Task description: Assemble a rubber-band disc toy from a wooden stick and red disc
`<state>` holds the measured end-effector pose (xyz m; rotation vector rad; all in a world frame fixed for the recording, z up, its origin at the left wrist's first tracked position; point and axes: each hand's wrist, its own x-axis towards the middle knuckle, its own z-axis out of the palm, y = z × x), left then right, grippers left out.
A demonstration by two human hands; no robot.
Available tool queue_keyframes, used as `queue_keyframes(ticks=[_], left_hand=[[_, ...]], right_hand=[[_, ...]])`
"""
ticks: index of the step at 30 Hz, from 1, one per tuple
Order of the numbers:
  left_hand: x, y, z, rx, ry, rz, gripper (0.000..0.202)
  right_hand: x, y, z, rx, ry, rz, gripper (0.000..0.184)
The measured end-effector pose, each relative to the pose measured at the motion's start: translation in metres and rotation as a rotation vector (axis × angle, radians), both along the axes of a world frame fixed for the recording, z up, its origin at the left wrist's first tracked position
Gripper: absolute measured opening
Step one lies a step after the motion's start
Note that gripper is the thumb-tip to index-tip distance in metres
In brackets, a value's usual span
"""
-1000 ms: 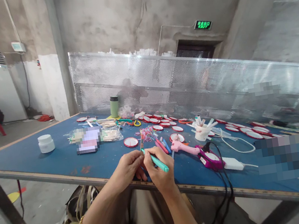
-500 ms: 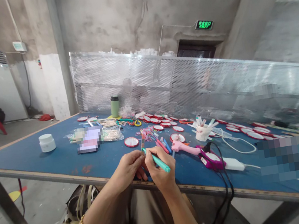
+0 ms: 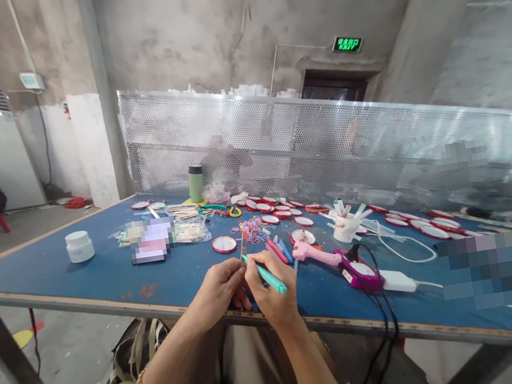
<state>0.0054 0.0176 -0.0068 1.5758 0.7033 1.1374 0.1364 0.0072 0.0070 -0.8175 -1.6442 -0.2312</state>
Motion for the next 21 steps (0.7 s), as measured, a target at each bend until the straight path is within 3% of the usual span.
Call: queue_keyframes(ticks=[21], left_hand=[[-0.0002, 0.0, -0.0012, 0.001, -0.011, -0.003, 0.033]], right_hand=[[0.0003, 0.0003, -0.0004, 0.029, 0.022, 0.008, 0.009]])
